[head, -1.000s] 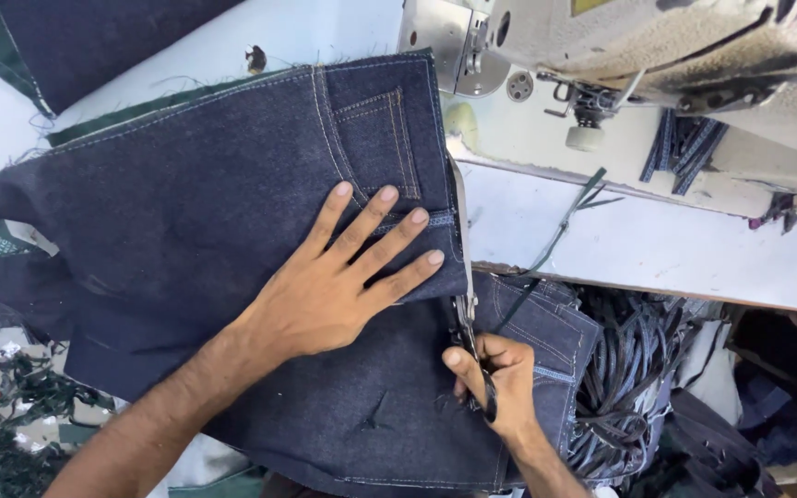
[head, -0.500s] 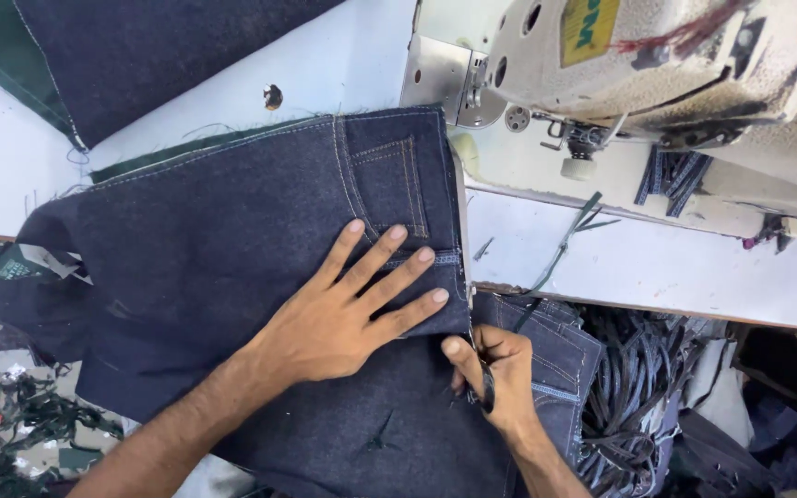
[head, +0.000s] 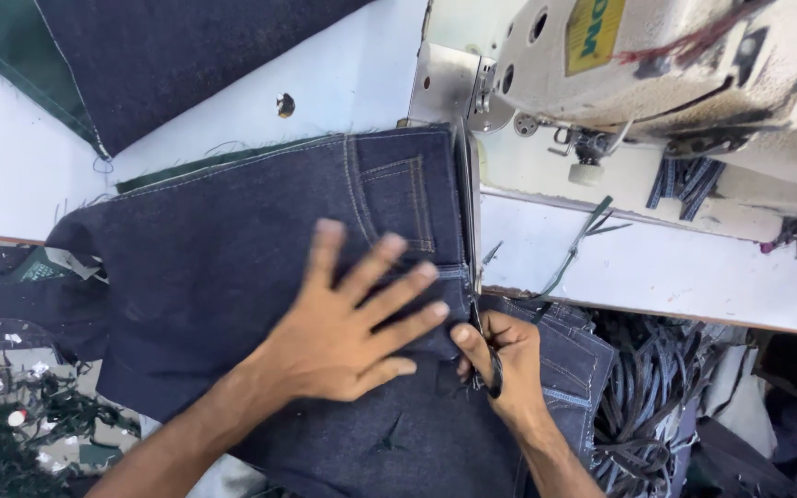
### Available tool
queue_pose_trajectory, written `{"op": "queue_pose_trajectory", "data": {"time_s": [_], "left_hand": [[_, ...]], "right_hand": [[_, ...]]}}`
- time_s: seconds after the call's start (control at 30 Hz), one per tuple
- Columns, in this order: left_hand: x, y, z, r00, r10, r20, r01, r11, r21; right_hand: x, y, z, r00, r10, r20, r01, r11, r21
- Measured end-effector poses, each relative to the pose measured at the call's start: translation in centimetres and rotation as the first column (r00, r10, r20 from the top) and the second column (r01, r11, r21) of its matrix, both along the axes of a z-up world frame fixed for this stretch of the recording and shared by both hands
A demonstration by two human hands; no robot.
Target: The person uses shears to cut the side seams and excess fabric from a pair of dark blue jeans. They repeatedly flip the jeans over to access different sides and continue trimming the material along the seams.
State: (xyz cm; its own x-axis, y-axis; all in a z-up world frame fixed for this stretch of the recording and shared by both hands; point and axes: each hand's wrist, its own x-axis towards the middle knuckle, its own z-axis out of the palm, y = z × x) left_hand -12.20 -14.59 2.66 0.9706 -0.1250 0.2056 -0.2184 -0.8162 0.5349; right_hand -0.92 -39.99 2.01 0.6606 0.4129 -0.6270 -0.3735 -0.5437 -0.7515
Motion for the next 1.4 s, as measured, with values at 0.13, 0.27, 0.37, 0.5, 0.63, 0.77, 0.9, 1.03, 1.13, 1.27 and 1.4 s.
{"op": "queue_pose_trajectory", "data": {"time_s": [0.13, 0.27, 0.37, 0.5, 0.63, 0.77, 0.9, 1.03, 1.13, 1.27, 1.4], "left_hand": [[-0.3, 5.3, 1.8, 0.658, 0.678, -0.328, -0.648, 0.731, 0.213], [2.1, 12.3, 0.8, 0.589, 0.761, -0.272, -0.640, 0.645, 0.418], [6.4, 17.6, 1.6, 0.719, 0.670, -0.184, -0.592, 0.730, 0.342], [11.6, 19.3, 1.3, 0.951, -0.307, 0.031, 0.282, 0.905, 0.317], [13.9, 15.6, 0.6, 0.820, -0.549, 0.161, 0.370, 0.724, 0.582], [8.2, 8.2, 1.6, 0.960, -0.271, 0.073, 0.134, 0.670, 0.730], [3.5, -1.9, 1.1, 0.996, 0.087, 0.033, -0.092, 0.975, 0.202], [0.9, -6.1, -0.7, 0.968, 0.222, 0.121, -0.249, 0.915, 0.317], [1.0, -5.6, -1.9, 0.953, 0.233, 0.192, -0.261, 0.956, 0.135], [1.2, -5.1, -1.9, 0.932, 0.271, 0.241, -0.281, 0.960, 0.010], [1.7, -5.2, -2.2, 0.924, 0.261, 0.281, -0.265, 0.964, -0.024]], "right_hand": [[-0.1, -1.6, 0.5, 0.991, -0.077, -0.106, 0.089, 0.990, 0.112], [-0.6, -4.0, -0.1, 0.989, -0.089, -0.117, 0.099, 0.991, 0.087], [-0.1, -4.8, 0.1, 0.991, -0.091, -0.099, 0.098, 0.993, 0.063], [0.4, -5.1, -0.3, 0.989, -0.127, -0.079, 0.135, 0.984, 0.118], [-0.3, -5.3, -0.3, 0.980, -0.182, -0.082, 0.191, 0.973, 0.129], [-0.2, -5.5, -0.7, 0.980, -0.181, -0.080, 0.191, 0.972, 0.134], [0.3, -4.4, 0.5, 0.994, -0.110, -0.022, 0.112, 0.989, 0.102], [0.2, -4.7, 1.9, 0.999, -0.048, 0.005, 0.047, 0.995, 0.090], [-1.3, -9.6, 1.1, 0.990, 0.005, -0.142, -0.001, 0.999, 0.032], [-3.1, -11.4, 3.5, 0.921, 0.070, -0.382, -0.002, 0.984, 0.176], [-4.1, -11.4, 3.6, 0.893, 0.130, -0.431, -0.012, 0.964, 0.265]]}}
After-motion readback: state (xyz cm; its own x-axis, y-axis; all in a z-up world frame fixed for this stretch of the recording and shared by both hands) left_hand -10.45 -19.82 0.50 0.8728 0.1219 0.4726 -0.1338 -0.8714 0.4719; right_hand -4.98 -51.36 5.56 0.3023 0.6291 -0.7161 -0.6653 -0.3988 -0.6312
